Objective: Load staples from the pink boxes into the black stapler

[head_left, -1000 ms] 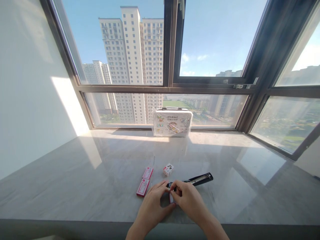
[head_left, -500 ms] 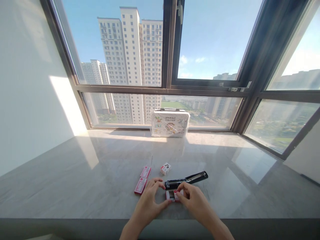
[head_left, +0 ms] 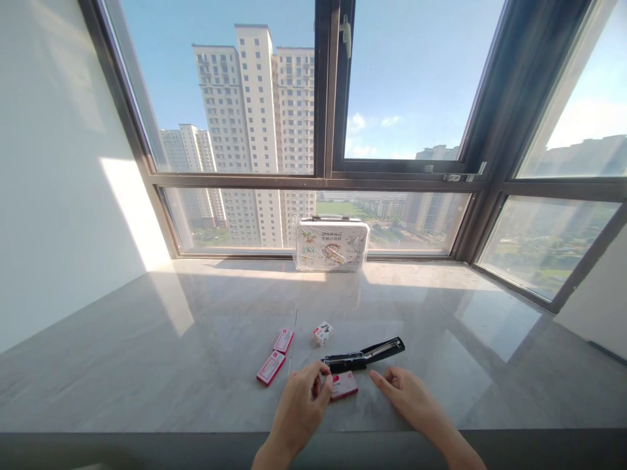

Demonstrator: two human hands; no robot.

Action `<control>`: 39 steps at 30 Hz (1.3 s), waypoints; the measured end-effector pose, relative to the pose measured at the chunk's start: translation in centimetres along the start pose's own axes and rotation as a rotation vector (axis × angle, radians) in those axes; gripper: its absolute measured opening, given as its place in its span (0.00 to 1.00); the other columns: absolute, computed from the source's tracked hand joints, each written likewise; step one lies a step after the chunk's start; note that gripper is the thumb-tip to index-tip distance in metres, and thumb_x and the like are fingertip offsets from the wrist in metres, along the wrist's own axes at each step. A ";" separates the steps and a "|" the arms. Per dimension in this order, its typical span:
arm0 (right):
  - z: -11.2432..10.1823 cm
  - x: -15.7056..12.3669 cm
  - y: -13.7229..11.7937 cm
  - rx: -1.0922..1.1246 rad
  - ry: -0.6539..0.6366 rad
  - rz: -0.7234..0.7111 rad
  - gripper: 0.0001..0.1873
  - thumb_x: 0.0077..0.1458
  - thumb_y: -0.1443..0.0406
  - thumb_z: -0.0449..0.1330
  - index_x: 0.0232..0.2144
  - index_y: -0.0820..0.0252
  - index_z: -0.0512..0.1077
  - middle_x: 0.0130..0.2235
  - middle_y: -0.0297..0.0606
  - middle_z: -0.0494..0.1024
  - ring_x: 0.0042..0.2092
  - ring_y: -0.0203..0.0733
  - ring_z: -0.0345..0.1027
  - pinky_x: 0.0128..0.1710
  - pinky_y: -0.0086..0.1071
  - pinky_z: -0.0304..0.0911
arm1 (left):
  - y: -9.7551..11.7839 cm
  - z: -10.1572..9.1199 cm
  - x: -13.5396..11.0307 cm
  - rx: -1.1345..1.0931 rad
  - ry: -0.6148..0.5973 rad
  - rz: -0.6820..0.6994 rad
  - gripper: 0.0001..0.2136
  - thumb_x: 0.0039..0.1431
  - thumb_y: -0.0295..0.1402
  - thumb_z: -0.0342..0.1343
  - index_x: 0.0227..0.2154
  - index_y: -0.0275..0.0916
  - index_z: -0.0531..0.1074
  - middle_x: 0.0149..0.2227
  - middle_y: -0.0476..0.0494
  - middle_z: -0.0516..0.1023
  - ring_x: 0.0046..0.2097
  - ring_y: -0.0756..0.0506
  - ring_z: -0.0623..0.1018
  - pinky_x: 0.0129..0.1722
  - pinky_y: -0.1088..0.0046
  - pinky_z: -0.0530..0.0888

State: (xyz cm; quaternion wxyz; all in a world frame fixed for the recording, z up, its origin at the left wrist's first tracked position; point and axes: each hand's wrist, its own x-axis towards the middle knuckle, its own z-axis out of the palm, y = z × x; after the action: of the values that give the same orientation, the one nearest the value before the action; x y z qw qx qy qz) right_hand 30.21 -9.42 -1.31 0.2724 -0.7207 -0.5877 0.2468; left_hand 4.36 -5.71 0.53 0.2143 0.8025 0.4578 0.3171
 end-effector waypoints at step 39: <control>1.0 7.5 -7.3 0.006 -0.105 -0.327 0.17 0.45 0.54 0.70 0.32 0.59 0.75 0.21 0.23 0.64 0.26 0.33 0.59 0.27 0.27 0.43 | -8.1 -6.8 1.5 0.219 0.124 0.036 0.09 0.52 0.38 0.62 0.27 0.43 0.68 0.52 0.43 0.73 0.55 0.36 0.70 0.52 0.59 0.69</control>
State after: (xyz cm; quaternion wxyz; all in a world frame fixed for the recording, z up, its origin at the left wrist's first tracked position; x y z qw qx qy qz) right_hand 25.77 -0.84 2.68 0.2799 -0.6010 -0.7097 0.2382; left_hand -4.67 -0.04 0.65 0.0906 0.8081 0.4875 0.3180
